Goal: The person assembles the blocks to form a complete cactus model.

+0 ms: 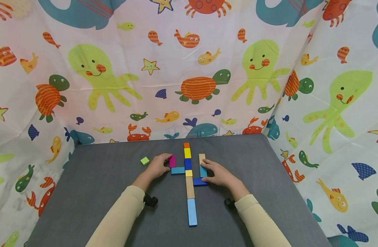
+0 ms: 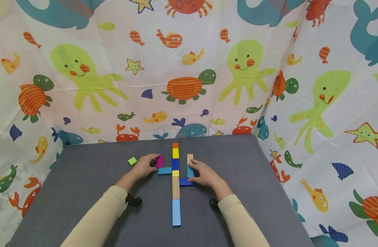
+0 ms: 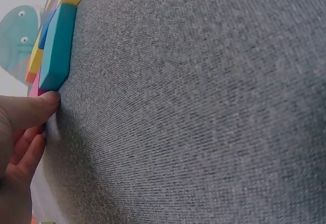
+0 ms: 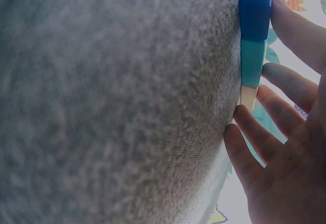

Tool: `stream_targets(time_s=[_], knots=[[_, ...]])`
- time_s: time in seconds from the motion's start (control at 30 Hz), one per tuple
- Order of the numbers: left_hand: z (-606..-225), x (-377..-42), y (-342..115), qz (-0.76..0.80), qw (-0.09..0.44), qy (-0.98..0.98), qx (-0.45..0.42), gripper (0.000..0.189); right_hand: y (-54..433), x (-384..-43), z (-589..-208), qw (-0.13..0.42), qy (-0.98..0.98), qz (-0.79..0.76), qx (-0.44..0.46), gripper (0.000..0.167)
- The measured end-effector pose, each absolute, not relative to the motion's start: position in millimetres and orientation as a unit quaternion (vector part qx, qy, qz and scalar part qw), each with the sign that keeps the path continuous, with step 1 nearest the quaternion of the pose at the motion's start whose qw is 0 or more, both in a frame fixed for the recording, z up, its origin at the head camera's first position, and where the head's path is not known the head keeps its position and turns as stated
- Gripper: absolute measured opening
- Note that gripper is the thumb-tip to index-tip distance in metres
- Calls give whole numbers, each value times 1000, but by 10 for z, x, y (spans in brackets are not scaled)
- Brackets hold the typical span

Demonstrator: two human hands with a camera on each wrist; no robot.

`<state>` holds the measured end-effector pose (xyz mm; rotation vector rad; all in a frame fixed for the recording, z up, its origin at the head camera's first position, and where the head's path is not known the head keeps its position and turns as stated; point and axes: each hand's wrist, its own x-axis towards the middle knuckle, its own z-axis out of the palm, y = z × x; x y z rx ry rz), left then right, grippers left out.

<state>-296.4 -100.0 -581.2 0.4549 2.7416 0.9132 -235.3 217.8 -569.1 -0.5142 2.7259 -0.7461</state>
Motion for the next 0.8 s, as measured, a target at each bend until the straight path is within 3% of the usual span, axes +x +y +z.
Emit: stream_targets(time_s=[0.33, 0.8], knots=[[-5801, -2935, -1068, 334, 98, 923, 164, 70, 2173, -2371, -5708, 134, 940, -255, -180, 77], [-5878, -2840, -1592, 376, -51, 917, 124, 58, 2188, -2348, -5681, 137, 939, -265, -172, 76]])
